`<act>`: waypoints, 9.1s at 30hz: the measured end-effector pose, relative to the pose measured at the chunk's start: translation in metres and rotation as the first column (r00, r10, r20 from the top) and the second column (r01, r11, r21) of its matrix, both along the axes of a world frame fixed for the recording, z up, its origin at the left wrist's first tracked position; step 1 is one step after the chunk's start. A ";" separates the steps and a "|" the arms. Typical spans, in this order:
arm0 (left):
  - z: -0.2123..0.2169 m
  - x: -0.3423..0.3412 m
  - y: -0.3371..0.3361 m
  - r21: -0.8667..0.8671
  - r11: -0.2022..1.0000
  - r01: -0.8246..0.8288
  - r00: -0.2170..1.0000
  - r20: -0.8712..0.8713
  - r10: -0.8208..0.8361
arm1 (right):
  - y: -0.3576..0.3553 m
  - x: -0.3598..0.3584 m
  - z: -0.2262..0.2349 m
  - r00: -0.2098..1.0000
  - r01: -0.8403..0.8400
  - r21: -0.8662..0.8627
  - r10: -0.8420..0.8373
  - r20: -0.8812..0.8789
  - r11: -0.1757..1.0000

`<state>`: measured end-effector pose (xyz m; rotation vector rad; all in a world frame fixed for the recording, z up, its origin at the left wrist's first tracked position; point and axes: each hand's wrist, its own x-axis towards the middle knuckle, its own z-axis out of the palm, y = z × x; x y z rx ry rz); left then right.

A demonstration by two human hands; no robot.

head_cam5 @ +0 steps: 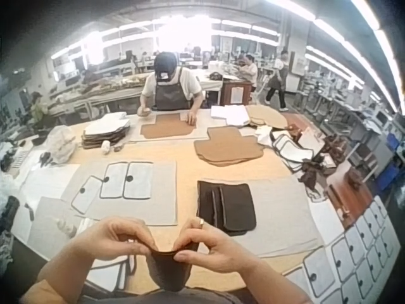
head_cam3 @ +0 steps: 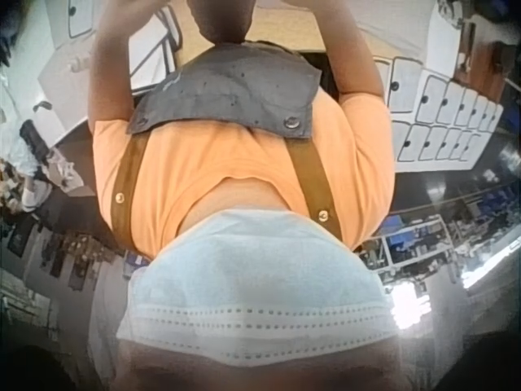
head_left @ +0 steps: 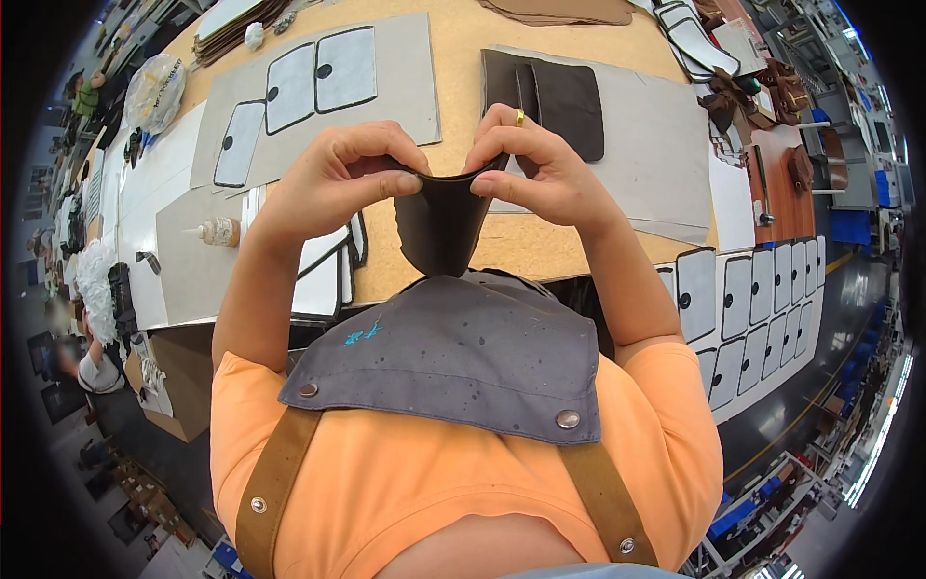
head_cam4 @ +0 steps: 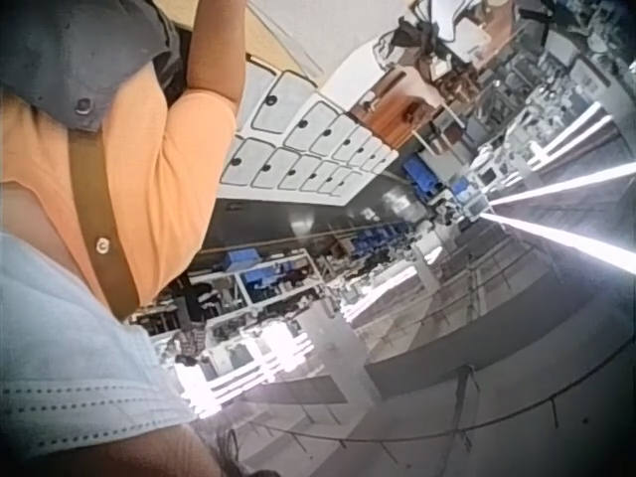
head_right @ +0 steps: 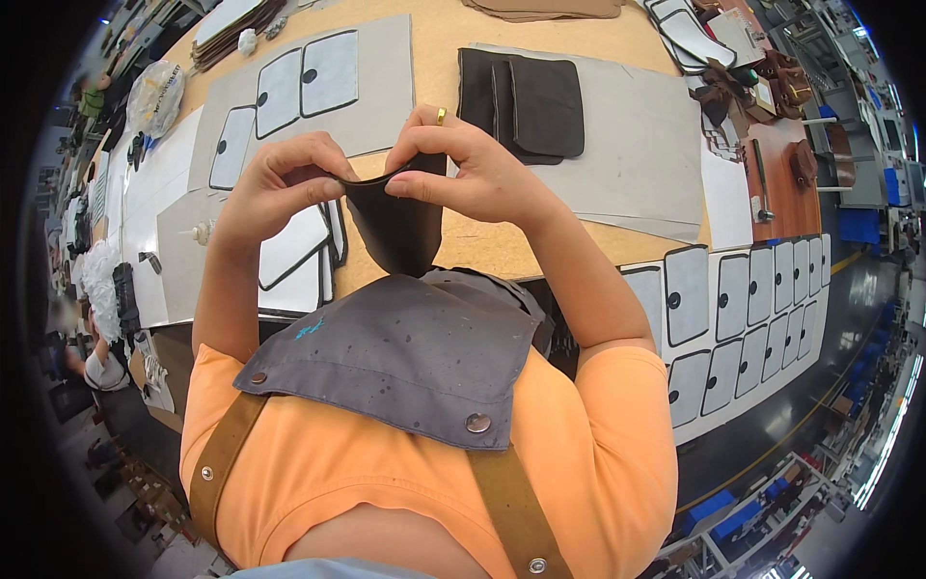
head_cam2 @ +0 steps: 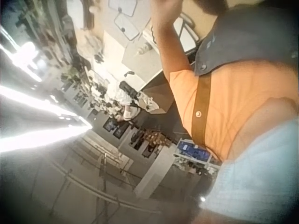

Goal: The person is aligning and joining leather panels to assemble components for wallets or small leather goods.

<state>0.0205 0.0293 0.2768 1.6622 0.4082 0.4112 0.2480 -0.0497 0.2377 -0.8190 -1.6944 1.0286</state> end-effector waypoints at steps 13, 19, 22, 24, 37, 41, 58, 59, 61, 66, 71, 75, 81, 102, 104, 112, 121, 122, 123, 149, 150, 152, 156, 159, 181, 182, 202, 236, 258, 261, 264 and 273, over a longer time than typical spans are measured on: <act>0.003 0.006 -0.007 0.002 1.000 0.005 1.000 -0.030 -0.005 | -0.004 -0.010 0.006 0.969 0.102 0.214 -0.145 0.199 0.972; 0.008 0.012 -0.017 0.172 0.983 -0.071 0.981 -0.169 0.100 | -0.002 -0.011 0.001 0.989 0.070 0.180 -0.091 0.113 0.981; 0.004 0.012 -0.016 0.312 0.947 -0.082 0.990 -0.087 0.115 | -0.003 -0.013 0.001 0.992 0.062 0.181 -0.080 0.094 0.982; 0.002 0.012 -0.015 0.302 0.949 -0.088 0.990 -0.077 0.116 | -0.003 -0.014 0.002 0.982 0.067 0.235 -0.106 0.158 0.970; 0.000 0.014 -0.016 0.442 0.895 -0.059 0.991 -0.082 0.106 | -0.004 -0.010 -0.010 0.990 0.047 0.155 -0.066 0.123 0.987; -0.004 0.008 -0.011 0.310 0.945 -0.107 0.977 -0.141 0.157 | -0.005 -0.004 -0.013 0.987 0.099 0.095 -0.111 0.120 0.991; -0.011 0.010 -0.011 0.296 0.950 -0.103 0.984 -0.107 0.140 | -0.006 -0.018 -0.012 0.920 0.180 0.360 -0.286 0.267 0.915; -0.012 0.009 -0.010 0.295 0.950 -0.101 0.985 -0.107 0.138 | -0.006 -0.016 -0.009 0.905 0.168 0.340 -0.281 0.320 0.925; -0.015 0.008 -0.008 0.178 0.975 -0.133 0.984 -0.096 0.152 | -0.007 -0.011 -0.007 0.885 0.154 0.319 -0.274 0.376 0.935; -0.019 0.005 -0.002 0.158 0.980 -0.118 0.984 -0.112 0.136 | -0.010 0.002 -0.009 0.928 0.211 0.152 -0.247 0.280 0.966; -0.021 0.007 0.000 0.199 0.977 -0.082 0.991 -0.092 0.102 | -0.008 0.003 -0.017 0.972 0.135 0.044 -0.141 0.189 0.990; -0.025 0.006 0.004 0.131 0.988 -0.082 0.993 -0.077 0.092 | -0.008 0.003 -0.024 0.991 0.136 -0.086 -0.136 -0.001 0.987; -0.036 0.003 0.015 -0.013 1.000 0.008 0.999 -0.037 -0.008 | -0.006 0.002 -0.031 0.992 0.053 -0.063 -0.059 -0.109 0.997; -0.064 0.016 0.016 -0.467 0.864 -0.186 0.980 -0.148 0.131 | 0.002 0.004 -0.077 0.780 0.316 -0.371 -0.462 -0.423 0.873; -0.075 0.003 0.024 -0.354 0.905 -0.236 0.956 -0.251 0.151 | 0.001 0.010 -0.088 0.543 0.345 -0.587 -0.666 -0.512 0.733; -0.130 -0.035 0.025 -0.643 0.703 -0.304 0.949 -0.142 0.280 | -0.020 0.014 -0.131 0.442 0.253 -0.797 -0.798 -0.409 0.548; -0.132 -0.017 0.009 -0.464 0.719 -0.517 0.845 -0.144 0.515 | -0.027 0.021 -0.128 0.547 0.352 -0.782 -0.791 -0.274 0.514; -0.134 -0.018 0.009 -0.462 0.724 -0.512 0.849 -0.145 0.508 | -0.028 0.022 -0.127 0.545 0.359 -0.762 -0.784 -0.298 0.539; -0.138 -0.019 0.009 -0.445 0.751 -0.488 0.862 -0.111 0.494 | -0.030 0.022 -0.126 0.544 0.366 -0.741 -0.776 -0.320 0.562; -0.241 -0.057 -0.023 0.439 0.829 -0.345 0.802 -0.321 0.504 | -0.085 0.003 -0.192 0.787 0.522 -0.190 -0.384 0.483 0.832; -0.243 -0.045 -0.019 0.530 0.823 -0.204 0.844 -0.330 0.422 | -0.074 -0.006 -0.197 0.780 0.483 -0.108 -0.371 0.503 0.869; -0.249 -0.022 -0.016 0.610 0.790 -0.061 0.873 -0.351 0.338 | -0.053 -0.026 -0.210 0.774 0.435 -0.028 -0.358 0.522 0.900; -0.266 0.017 -0.009 0.647 0.692 0.319 0.716 -0.643 0.272 | -0.025 -0.043 -0.242 0.685 0.270 -0.021 -0.177 0.706 0.963; -0.274 0.021 -0.008 0.638 0.654 0.407 0.649 -0.705 0.284 | -0.023 -0.038 -0.253 0.627 0.240 -0.036 -0.127 0.769 0.970; -0.280 0.034 0.023 0.764 0.598 0.241 0.824 -0.487 0.290 | -0.034 0.007 -0.250 0.451 0.544 0.127 -0.417 0.789 0.829; -0.282 0.033 0.028 0.759 0.603 0.245 0.822 -0.493 0.286 | -0.035 0.004 -0.245 0.433 0.579 0.076 -0.384 0.816 0.812; -0.303 0.048 0.066 0.427 0.891 0.156 0.959 -0.283 -0.032 | 0.003 -0.014 -0.263 0.709 0.568 -0.040 -0.464 0.530 0.822; -0.300 0.059 0.055 0.437 0.867 0.238 0.889 -0.457 -0.013 | -0.045 0.029 -0.251 0.597 0.495 -0.029 -0.316 0.738 0.868; -0.306 -0.003 0.082 0.465 0.885 0.029 0.842 -0.489 0.229 | -0.043 0.028 -0.250 0.625 0.626 -0.154 -0.374 0.685 0.764; -0.311 -0.003 0.077 0.632 0.770 -0.084 0.889 -0.302 0.345 | -0.031 0.021 -0.239 0.602 0.599 -0.177 -0.294 0.743 0.781; -0.308 0.004 0.076 0.458 0.879 -0.130 0.914 -0.289 0.286 | -0.019 0.007 -0.239 0.648 0.586 -0.142 -0.356 0.673 0.798; -0.267 -0.033 0.070 0.336 0.770 -0.542 0.777 -0.150 0.612 | 0.006 0.059 -0.156 0.517 0.763 0.188 -0.759 0.395 0.618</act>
